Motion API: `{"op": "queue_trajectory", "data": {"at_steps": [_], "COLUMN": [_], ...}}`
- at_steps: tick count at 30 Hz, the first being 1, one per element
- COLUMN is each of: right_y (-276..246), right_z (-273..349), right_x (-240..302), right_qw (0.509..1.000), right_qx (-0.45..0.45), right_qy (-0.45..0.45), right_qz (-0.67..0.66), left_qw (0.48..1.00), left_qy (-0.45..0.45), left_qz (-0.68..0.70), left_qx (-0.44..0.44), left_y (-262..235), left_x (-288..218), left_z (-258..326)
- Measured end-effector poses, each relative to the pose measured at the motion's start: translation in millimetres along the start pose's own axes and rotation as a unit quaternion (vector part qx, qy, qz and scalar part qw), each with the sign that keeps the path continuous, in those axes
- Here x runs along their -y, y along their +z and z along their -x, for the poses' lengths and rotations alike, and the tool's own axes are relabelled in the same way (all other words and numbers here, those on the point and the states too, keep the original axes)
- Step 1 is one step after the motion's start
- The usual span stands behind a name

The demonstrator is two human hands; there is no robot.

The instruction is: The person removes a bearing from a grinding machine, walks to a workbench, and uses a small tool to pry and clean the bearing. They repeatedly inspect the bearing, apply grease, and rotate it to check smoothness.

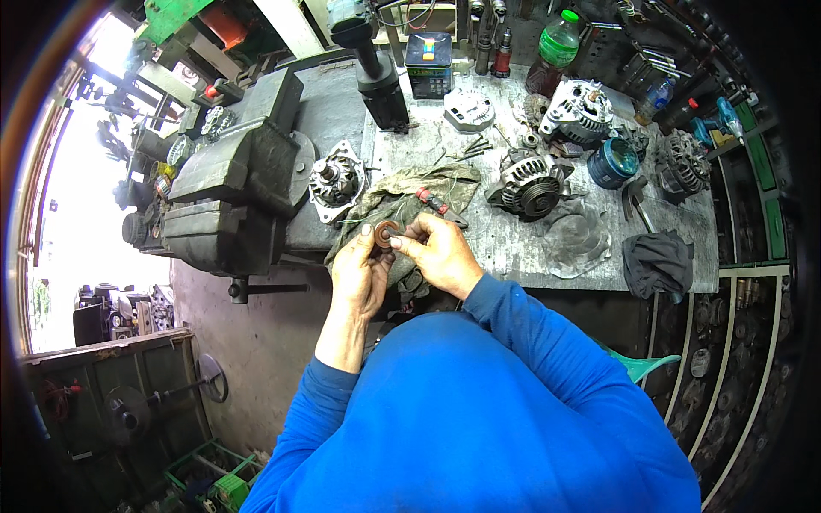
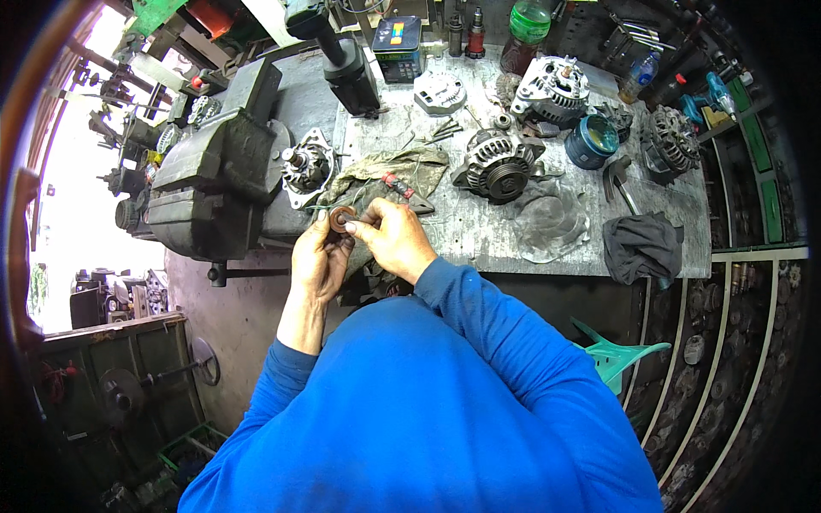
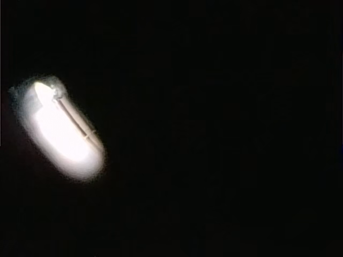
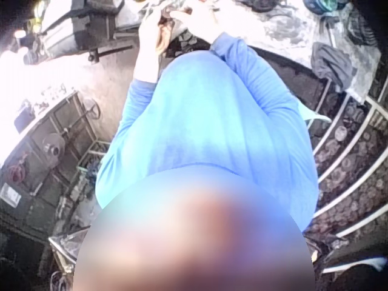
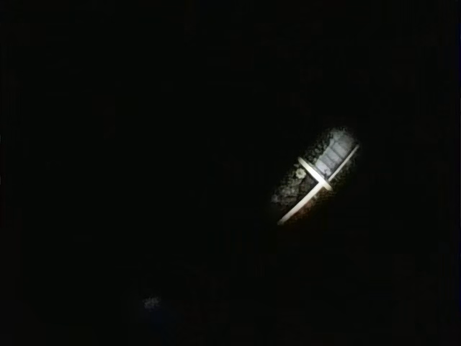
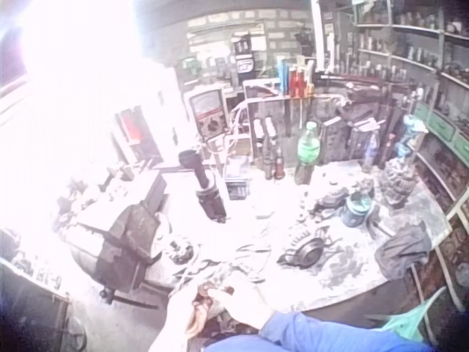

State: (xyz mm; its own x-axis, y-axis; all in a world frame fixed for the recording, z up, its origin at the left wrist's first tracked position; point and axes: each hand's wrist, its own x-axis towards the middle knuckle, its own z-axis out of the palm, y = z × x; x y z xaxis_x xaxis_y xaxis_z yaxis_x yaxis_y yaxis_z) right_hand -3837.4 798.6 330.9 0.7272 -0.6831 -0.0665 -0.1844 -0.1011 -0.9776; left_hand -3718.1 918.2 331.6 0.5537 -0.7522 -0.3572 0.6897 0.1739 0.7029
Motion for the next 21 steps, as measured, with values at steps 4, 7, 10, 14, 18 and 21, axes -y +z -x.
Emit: {"op": "queue_trajectory", "data": {"at_steps": [4,7,10,14,18,21], "right_y": [-8,-19,-29,-34,-41,-40], "right_z": [-2,-5,-7,-8,-7,-4], "right_x": [3,6,8,10,16,18], "right_qw": [0.997,0.994,0.973,0.946,0.923,0.945], "right_qx": [0.062,0.093,0.17,0.242,0.261,0.226], "right_qy": [0.042,0.022,0.111,0.146,0.187,0.16], "right_qz": [-0.036,-0.062,-0.109,-0.16,-0.211,-0.172], "left_qw": [1.0,0.998,0.993,0.986,0.981,0.978], "left_qy": [-0.009,-0.004,0.008,0.018,0.015,0.036], "left_qz": [-0.003,-0.016,-0.056,-0.072,-0.117,-0.126], "left_qx": [0.025,0.054,0.101,0.147,0.156,0.162], "left_y": [5,5,0,-5,-8,-7], "left_x": [-4,-5,-8,-11,-17,-15], "left_z": [3,5,4,3,2,2]}}
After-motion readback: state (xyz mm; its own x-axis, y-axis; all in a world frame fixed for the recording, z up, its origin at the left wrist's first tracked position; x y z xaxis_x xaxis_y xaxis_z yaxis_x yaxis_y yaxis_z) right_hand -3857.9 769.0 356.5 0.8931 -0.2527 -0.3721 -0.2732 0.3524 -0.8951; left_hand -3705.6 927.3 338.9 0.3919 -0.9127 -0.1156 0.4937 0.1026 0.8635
